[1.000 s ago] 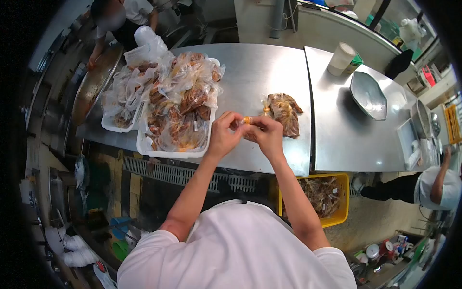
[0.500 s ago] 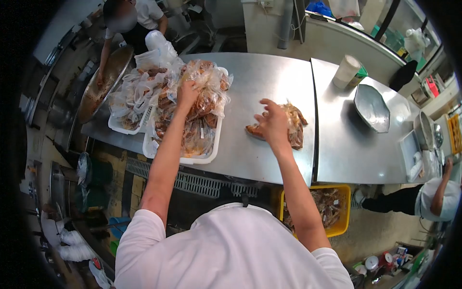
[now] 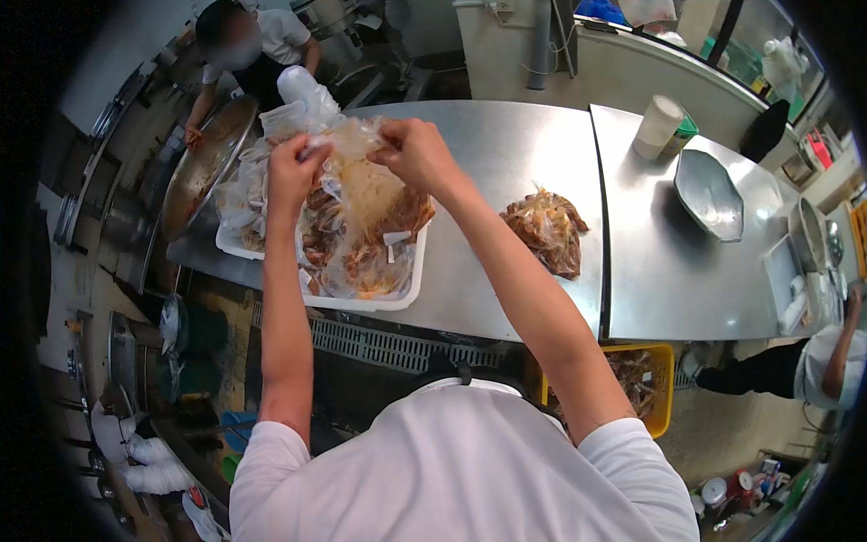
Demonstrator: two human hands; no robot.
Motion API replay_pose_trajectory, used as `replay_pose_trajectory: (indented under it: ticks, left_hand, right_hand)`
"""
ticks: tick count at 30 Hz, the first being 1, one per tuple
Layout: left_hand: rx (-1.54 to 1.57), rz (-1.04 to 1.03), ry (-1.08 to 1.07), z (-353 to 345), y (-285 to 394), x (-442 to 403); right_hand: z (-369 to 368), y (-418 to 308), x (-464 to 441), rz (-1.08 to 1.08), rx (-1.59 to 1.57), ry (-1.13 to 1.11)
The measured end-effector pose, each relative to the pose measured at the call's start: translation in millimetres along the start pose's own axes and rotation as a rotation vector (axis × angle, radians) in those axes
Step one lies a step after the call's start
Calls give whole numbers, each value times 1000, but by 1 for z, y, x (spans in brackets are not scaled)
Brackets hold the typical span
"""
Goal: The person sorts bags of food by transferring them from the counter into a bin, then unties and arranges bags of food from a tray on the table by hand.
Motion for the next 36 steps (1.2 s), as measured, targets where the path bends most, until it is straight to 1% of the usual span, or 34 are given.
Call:
replay_pose_trajectory:
  ticks: [1,2,3,4,5,6,7,8,9,10,11,13,14,15,16,17,18,19,20,21,22,23,24,25,26,27,28,29,30,31,32,33,35,36]
  left_hand:
    - [1,0,-3,-4,10,21]
    - [326,118,51,-12,26,49]
    - [487,187,67,-21,23,64]
    - [650,254,89,-30,21,80]
    - [580,154,1,-51,6,92]
    - [511,49,-84,-64,2,100]
    - [518,45,-91,-61,10,102]
    - [536,176,-121,-58,10,101]
    - [553,310,-150,-56,11,103]
    - [590,277,-136,-54,19,103]
    - [592,287,-139,-59,24,108]
    - [681,277,-271,-81,47,125]
    - [515,121,-219,-82,60,130]
    - [520,112,-234,-80,68,130]
    - [544,147,-177,-72,72,127]
    - [566,187,-120,-64,70,123]
    - [560,152,-54,-53,64,116]
    - [562,150,-69,-45,72,115]
    - [434,-84,38,-24,93,115]
    - [305,-315,146,-6,116,118]
    - [312,-318,137,-1,125,119]
    - [208,-575,-77,-7,145,130]
    - [92,-824,-289,-15,155,146]
    - [86,-817,-282,-17,151,147]
    - [-133,-912,-353,-31,139,152]
    - [-359,-997,-422,-45,122,156]
    - [-393,-968,-357,-52,99,151]
    - [-356,-829,-444,-60,68,145]
    - [-313,-691,-527,-64,40,139]
    - [-303,-674,-627,-70,20,137]
    - [-287,-658,-730,-75,6,138]
    - [-286,-657,-726,-75,2,135]
    - [-113,-406,-920,-78,-14,138]
    - [-112,-406,-918,-76,-17,135]
  right_hand:
    - [3,-6,7,-3,2,2]
    - [7,-11,16,-2,3,61]
    - [8,-13,25,-7,7,118]
    - [3,-13,35,82,-60,218]
    - [1,-6,45,74,-52,222]
    - [0,-6,56,62,-148,188]
    - [0,-6,65,55,-245,156]
    - [6,4,75,106,-349,209]
    - [9,3,85,106,-340,216]
    - [23,-3,99,197,-248,437]
    - [16,3,112,229,-192,510]
    - [3,14,138,280,-70,661]
    - [-16,44,142,-10,-271,491]
    - [-34,68,145,-294,-467,313]
    - [-20,59,141,-61,-368,482]
    - [-18,63,138,-68,-364,496]
    - [-12,57,134,-12,-381,494]
    - [-8,54,131,48,-397,492]
    - [-8,63,130,3,-319,414]
    - [-5,67,129,-2,-312,427]
    - [-10,74,126,-83,-324,345]
    - [-16,79,126,-164,-336,258]
    - [-13,77,126,-164,-335,254]
    - [-14,69,126,-106,-333,198]
    - [-15,61,126,-48,-335,137]
    - [-12,58,123,-41,-345,119]
    - [-14,58,119,-50,-239,-28]
    - [-16,56,120,-57,-130,-170]
    - [-12,46,121,-31,-36,-220]
    - [-11,49,122,-22,-40,-226]
    - [-15,50,127,97,18,-316]
    - [-16,48,133,214,78,-407]
    - [-12,51,139,250,125,-463]
    - [-8,50,136,349,223,-401]
Point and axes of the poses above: each hand's wrist, its own x-axis away from the middle knuckle, its own z-axis out of the back of the hand, y = z × x, the point moved 6 cm from there along -x, towards the middle knuckle, and after that the axes turned 15 degrees about y, right-handed, at the moved point
